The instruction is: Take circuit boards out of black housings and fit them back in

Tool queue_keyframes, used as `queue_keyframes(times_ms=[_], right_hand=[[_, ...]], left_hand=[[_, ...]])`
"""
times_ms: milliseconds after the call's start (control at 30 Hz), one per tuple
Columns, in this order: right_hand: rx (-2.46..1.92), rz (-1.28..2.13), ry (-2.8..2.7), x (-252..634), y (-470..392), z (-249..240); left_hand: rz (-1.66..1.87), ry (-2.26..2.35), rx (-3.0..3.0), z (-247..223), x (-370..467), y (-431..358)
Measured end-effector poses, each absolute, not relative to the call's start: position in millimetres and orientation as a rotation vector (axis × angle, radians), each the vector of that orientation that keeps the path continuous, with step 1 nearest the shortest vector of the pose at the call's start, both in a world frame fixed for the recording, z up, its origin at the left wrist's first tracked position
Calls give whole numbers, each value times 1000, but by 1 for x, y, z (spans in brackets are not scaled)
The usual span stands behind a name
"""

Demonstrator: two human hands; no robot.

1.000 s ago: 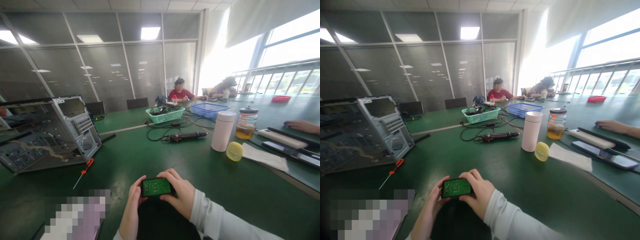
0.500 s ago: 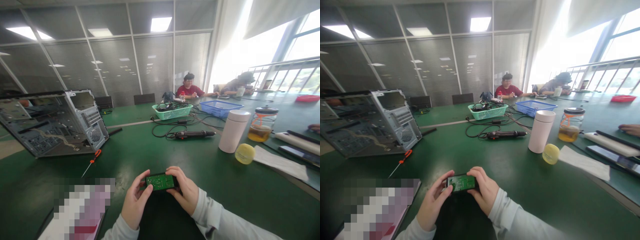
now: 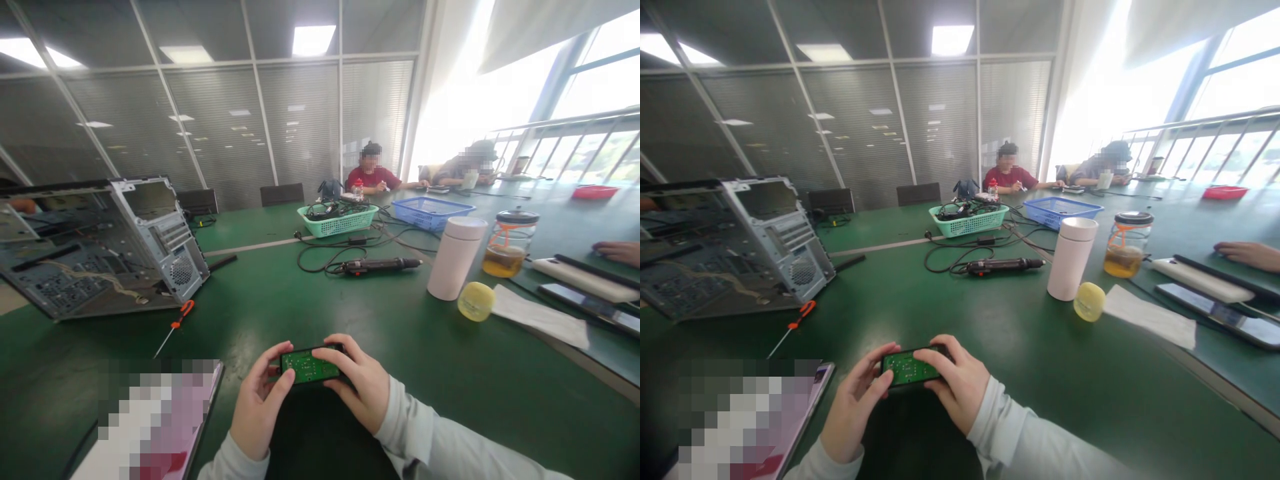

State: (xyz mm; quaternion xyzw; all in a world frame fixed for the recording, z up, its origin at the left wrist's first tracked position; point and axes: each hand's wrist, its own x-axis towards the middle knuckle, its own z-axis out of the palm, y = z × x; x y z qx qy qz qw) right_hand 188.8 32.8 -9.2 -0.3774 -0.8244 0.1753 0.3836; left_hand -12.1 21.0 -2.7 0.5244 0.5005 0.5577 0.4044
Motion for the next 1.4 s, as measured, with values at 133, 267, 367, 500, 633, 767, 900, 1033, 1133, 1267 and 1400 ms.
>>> queue_keyframes(times_ms=[133, 267, 367, 500, 633, 767, 900, 1033, 1133, 1267, 1400], right_hand=[[-1035, 784, -1935, 184, 28, -1], [-1170, 1389, -1590, 178, 29, 4], [-1169, 1811, -1480, 175, 35, 2], [-1084, 2305, -1328, 177, 39, 3], [-1036, 2428, -1257, 179, 39, 5], [-1050, 2218, -1365, 178, 41, 5], [-1026, 1740, -1529, 184, 37, 7], [-916, 1059, -1874, 192, 32, 9], [-893, 667, -2013, 194, 33, 5], [-938, 637, -2025, 194, 39, -1], [-939, 597, -2039, 195, 42, -2]], left_hand=[[1386, 1358, 1255, -3, -13, 25], [1128, 1289, 1150, -13, -18, 34], [1086, 1299, 1151, -17, -18, 36], [1065, 1319, 1167, -15, -12, 33], [1054, 1355, 1196, -12, -8, 34], [1095, 1358, 1233, -9, -12, 35], [1180, 1307, 1333, -1, -14, 30], [1315, 1201, 1439, 3, -9, 25], [1318, 1130, 1452, 2, -7, 23], [1271, 1027, 1374, 0, -6, 23], [1244, 998, 1351, 0, -10, 27]])
